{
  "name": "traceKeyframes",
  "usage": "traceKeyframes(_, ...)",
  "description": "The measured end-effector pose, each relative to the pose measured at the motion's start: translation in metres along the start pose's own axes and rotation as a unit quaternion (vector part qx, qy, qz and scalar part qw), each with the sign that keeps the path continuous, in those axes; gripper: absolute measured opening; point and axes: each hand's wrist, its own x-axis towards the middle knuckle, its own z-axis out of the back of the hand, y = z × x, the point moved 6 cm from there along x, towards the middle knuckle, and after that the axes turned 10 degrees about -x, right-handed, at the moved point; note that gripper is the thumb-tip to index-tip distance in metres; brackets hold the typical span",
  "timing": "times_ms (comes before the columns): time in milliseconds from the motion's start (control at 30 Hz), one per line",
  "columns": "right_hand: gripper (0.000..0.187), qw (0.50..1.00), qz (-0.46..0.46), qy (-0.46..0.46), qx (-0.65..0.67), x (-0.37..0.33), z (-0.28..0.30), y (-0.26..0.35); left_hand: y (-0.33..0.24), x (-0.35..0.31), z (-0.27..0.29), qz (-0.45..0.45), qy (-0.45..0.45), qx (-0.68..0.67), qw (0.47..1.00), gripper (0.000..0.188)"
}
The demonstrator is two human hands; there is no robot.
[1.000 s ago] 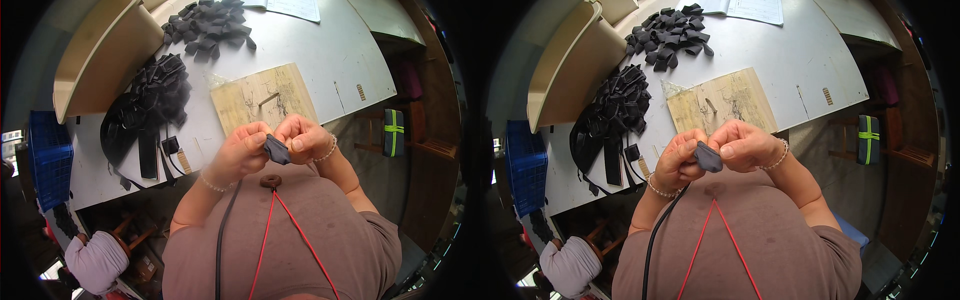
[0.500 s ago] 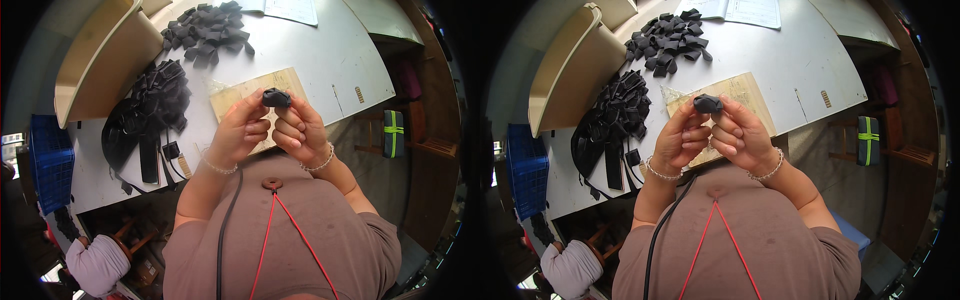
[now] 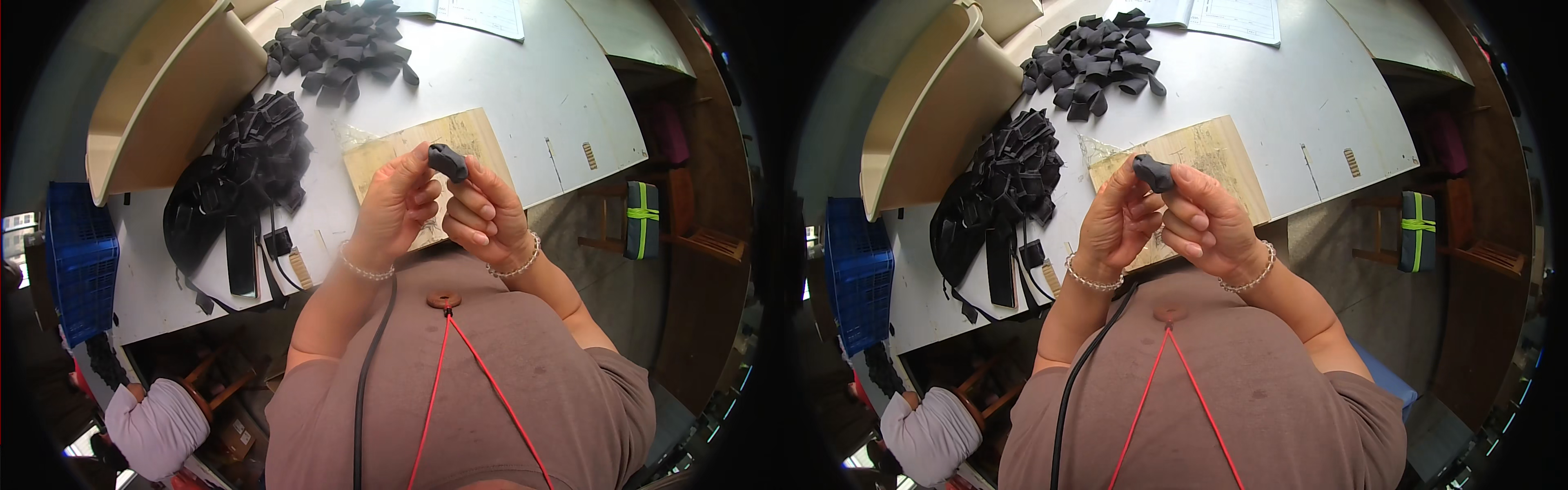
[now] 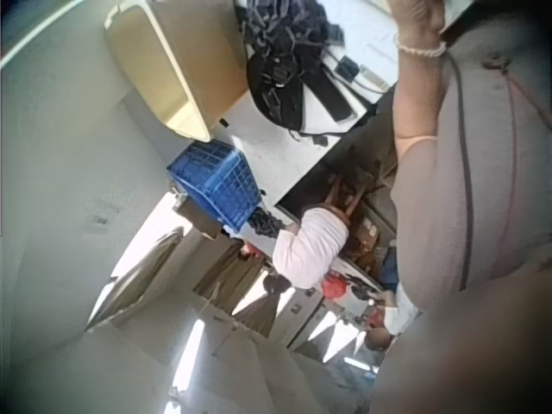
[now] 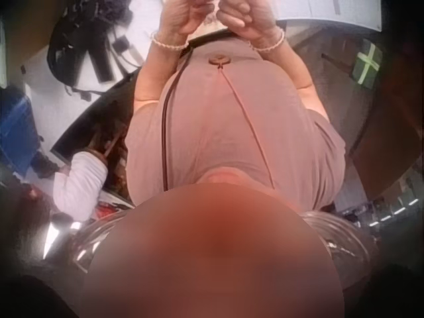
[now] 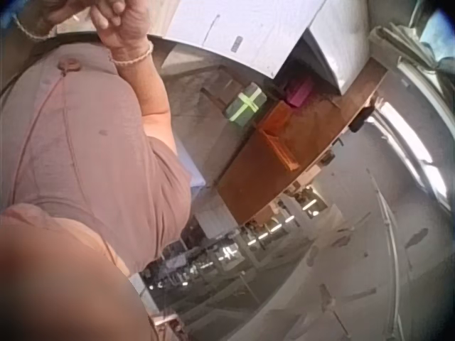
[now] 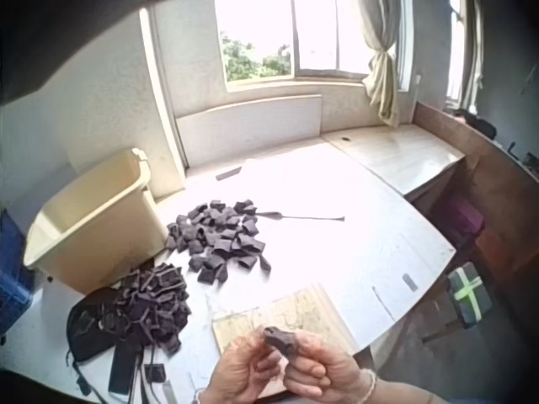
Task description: The recorder is inspecting and sorting small black rubber or plastic industrial seal components.
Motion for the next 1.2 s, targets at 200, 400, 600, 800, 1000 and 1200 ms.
traceKeyframes(200, 0.032, 0.999, 0.021, 0.022, 0.038, -0.011, -0.003, 0.007, -0.022, -0.008, -0.031, -0.174, 0.025, 0.321, 0.931, 0.029)
traceKeyframes(400, 0.032, 0.999, 0.007, 0.026, 0.023, -0.008, 0.006, 0.0, -0.038, -0.011, -0.059, -0.358, 0.173, 0.541, 0.741, 0.028)
traceKeyframes(600, 0.027, 1.0, -0.014, 0.011, 0.024, -0.002, 0.008, -0.007, -0.037, 0.009, -0.036, -0.334, 0.256, 0.41, 0.809, 0.024)
traceKeyframes(800, 0.025, 0.999, -0.021, -0.01, 0.04, 0.0, 0.014, -0.012, -0.022, 0.019, -0.015, -0.299, 0.225, 0.285, 0.882, 0.028)
traceKeyframes(1000, 0.026, 1.0, -0.021, 0.002, 0.021, 0.0, 0.01, -0.013, -0.015, 0.017, -0.007, -0.31, 0.201, 0.236, 0.899, 0.028)
traceKeyframes(1200, 0.029, 0.999, -0.013, 0.035, 0.038, -0.002, 0.004, -0.014, -0.011, 0.01, -0.008, -0.305, 0.178, 0.216, 0.91, 0.026)
